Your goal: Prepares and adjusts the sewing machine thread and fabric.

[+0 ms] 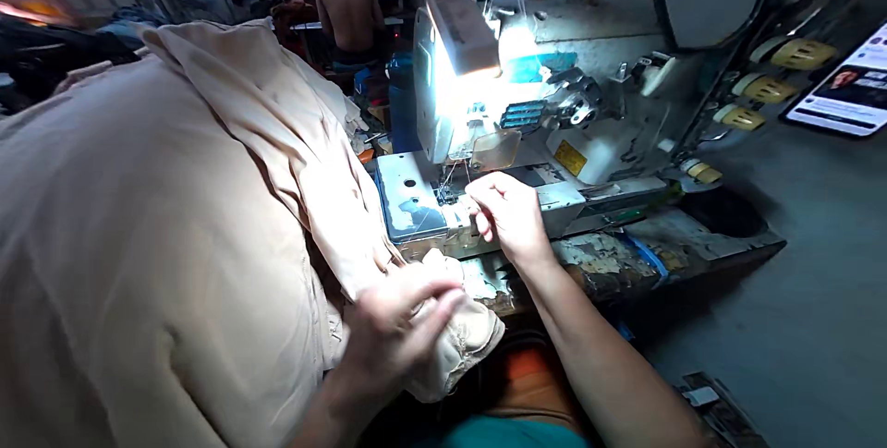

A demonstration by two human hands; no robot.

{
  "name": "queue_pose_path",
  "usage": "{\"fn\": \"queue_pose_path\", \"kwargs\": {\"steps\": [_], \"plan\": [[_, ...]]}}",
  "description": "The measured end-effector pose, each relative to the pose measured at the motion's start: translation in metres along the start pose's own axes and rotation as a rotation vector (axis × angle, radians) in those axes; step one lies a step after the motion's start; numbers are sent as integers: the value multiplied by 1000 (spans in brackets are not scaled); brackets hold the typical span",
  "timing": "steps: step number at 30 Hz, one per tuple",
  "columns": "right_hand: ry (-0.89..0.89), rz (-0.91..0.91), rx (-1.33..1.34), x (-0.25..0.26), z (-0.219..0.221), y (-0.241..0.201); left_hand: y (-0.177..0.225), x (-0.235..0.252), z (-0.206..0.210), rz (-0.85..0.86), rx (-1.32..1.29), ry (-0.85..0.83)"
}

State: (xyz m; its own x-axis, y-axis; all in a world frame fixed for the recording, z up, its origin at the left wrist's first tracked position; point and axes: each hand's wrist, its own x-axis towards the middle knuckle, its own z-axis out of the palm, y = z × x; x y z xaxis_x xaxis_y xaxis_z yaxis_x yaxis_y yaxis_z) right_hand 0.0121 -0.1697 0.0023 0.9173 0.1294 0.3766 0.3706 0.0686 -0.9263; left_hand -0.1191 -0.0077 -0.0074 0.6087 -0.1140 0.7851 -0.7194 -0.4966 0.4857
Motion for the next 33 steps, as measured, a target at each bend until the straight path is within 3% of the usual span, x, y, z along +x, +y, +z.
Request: {"fn": "queue_pose_path", "kwargs": {"steps": [3, 5, 8, 11, 14, 16, 21, 27, 30, 33], "plan": [[-5, -161, 93, -9, -11, 9, -10, 22, -23, -119, 71, 196], [-20, -316, 141, -7, -13, 17, -22, 40, -30, -201, 139, 223], [-19, -469, 170, -7, -8, 24, -54, 70, -22, -267, 397, 80], [-78, -545, 243, -3, -6, 30, -90, 101, -7, -334, 407, -188], [-174, -469, 401, 2, -10, 33, -112, 121, 1, -397, 340, -424], [-194, -378, 435, 0, -16, 32, -115, 124, 2, -396, 312, -487], [-208, -177, 323, -38, -28, 38, -118, 112, 16, -300, 393, -396], [-218, -99, 365, -83, -40, 51, -102, 114, 28, -279, 681, -519], [-226, -69, 333, -97, -49, 50, -103, 112, 14, -459, 604, -388], [-234, -51, 281, -107, -56, 52, -101, 108, -8, -616, 316, -128]]}}
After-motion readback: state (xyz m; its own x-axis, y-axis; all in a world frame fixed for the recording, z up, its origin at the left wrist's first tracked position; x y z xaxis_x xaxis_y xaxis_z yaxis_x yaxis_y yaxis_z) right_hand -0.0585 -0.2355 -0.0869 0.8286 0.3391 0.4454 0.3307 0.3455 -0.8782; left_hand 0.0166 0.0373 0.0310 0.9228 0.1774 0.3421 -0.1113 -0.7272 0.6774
